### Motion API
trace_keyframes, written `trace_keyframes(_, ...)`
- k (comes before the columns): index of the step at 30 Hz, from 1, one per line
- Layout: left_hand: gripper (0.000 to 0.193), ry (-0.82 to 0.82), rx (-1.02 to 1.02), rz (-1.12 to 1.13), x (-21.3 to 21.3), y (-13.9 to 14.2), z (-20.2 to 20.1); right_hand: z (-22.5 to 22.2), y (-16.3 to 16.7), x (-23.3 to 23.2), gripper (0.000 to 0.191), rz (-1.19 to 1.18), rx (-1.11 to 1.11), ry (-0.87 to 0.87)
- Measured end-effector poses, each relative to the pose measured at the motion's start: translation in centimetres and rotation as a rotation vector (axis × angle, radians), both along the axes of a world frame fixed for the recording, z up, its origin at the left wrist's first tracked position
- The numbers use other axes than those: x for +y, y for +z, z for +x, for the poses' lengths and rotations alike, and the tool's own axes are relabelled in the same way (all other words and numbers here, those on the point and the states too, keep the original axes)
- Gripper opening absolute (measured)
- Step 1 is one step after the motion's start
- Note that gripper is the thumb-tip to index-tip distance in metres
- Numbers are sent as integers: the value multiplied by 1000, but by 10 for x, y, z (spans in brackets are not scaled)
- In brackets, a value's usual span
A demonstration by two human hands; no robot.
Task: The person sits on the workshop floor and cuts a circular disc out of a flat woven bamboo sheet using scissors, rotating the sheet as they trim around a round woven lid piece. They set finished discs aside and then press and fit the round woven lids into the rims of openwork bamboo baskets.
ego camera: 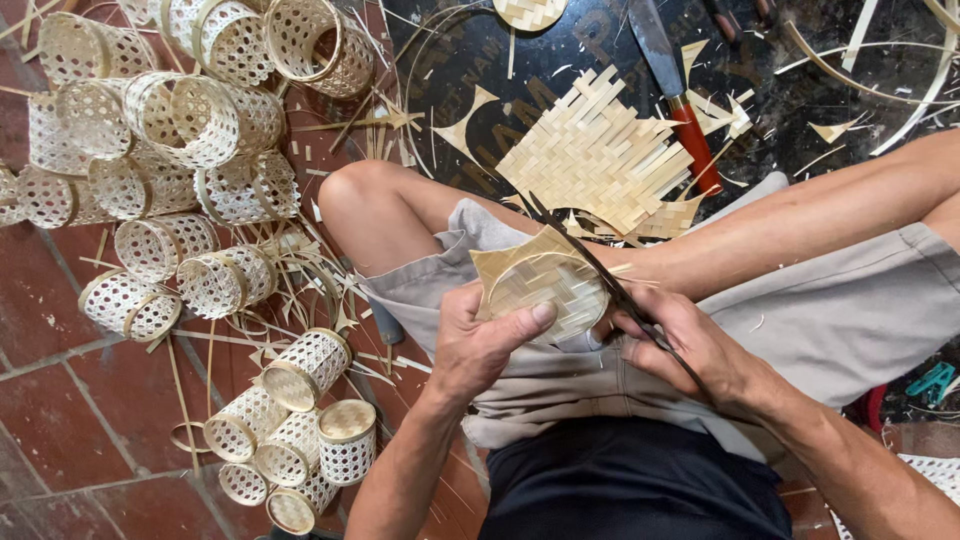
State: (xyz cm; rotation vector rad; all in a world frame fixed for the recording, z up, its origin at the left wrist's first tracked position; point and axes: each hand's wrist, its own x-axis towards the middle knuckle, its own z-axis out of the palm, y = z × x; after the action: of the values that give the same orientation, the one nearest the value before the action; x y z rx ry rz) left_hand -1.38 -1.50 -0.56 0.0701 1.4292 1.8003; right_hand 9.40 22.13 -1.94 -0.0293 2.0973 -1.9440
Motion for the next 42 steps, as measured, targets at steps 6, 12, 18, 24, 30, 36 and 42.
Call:
trace_keyframes(6, 34, -72, -26, 18, -4, 3, -11, 0, -2, 1, 31, 132, -132, 26)
trace_keyframes(12, 33, -129, -76, 17, -7, 6, -20, 8, -13, 3, 42, 114, -226, -23)
trace_keyframes(18, 31, -192, -23, -66, -10, 17, -29, 16, -19, 12, 33, 63, -259, 37)
trace_keyframes(24, 28, -321, 476, -97, -14, 24, -40, 18, -13, 18, 36, 91, -327, 106)
trace_keyframes(30, 33, -322, -107, -98, -9, 17, -35, 10, -5, 5, 39, -145, -359, 112)
trace_keyframes(36, 32, -321, -91, -80, -13, 12, -37, 7, -5, 3, 31, 40, -294, 160)
trace_keyframes(42, 33, -400, -62, -87, -13, 16, -45, 3, -7, 4, 34, 57, -240, 129)
